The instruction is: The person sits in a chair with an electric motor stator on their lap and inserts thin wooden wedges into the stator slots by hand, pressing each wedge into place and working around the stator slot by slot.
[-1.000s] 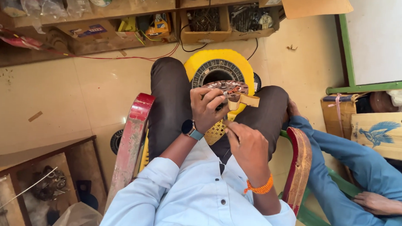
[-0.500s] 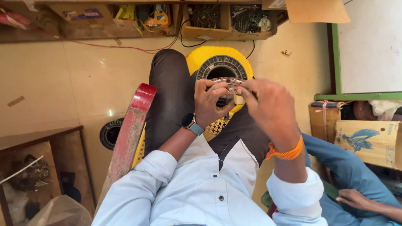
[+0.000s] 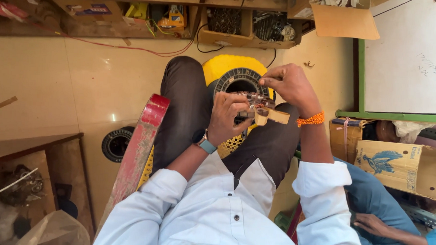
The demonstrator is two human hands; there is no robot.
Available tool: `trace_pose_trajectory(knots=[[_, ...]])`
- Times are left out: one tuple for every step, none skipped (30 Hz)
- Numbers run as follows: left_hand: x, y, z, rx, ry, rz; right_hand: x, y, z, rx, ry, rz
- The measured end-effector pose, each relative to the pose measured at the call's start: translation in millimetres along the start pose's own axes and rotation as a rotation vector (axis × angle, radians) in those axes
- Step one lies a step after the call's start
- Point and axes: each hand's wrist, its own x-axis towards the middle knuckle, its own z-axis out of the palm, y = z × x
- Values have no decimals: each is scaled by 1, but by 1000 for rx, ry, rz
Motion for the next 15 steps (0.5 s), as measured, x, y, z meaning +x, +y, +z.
trace_pose_trajectory(knots=[[3, 2, -4, -13, -23, -22, 0, 3, 3, 56, 0, 32], [8, 4, -9, -25, -47, -42, -1, 7, 4, 113, 0, 62], [13, 6, -14, -39, -108, -68, -5, 10, 4, 134, 40, 66], [19, 7, -21, -53, -172, -95, -15, 14, 4, 157, 79, 72], [26, 7, -26, -68, -240, -123, -26, 18, 5, 181, 120, 82], [32, 8, -30, -24, -282, -98, -37, 21, 5, 246, 155, 101], [38, 10, -32, 18, -324, -76, -49, 24, 5, 309, 189, 123], [43, 11, -32, 59, -365, -55, -60, 26, 6, 371, 221, 147], [47, 12, -32, 36, -365, -79, -71, 28, 7, 389, 237, 181], [50, 13, -32, 13, -366, -101, -82, 29, 8, 407, 257, 213], [53, 13, -31, -9, -366, -122, -91, 29, 11, 426, 276, 245], [55, 11, -31, -56, -373, -135, -98, 29, 14, 470, 287, 224], [56, 9, -31, -102, -379, -151, -105, 28, 19, 515, 296, 202], [58, 7, -31, -146, -383, -167, -111, 26, 24, 560, 304, 179], [59, 4, -30, -186, -397, -199, -116, 24, 31, 587, 326, 198]])
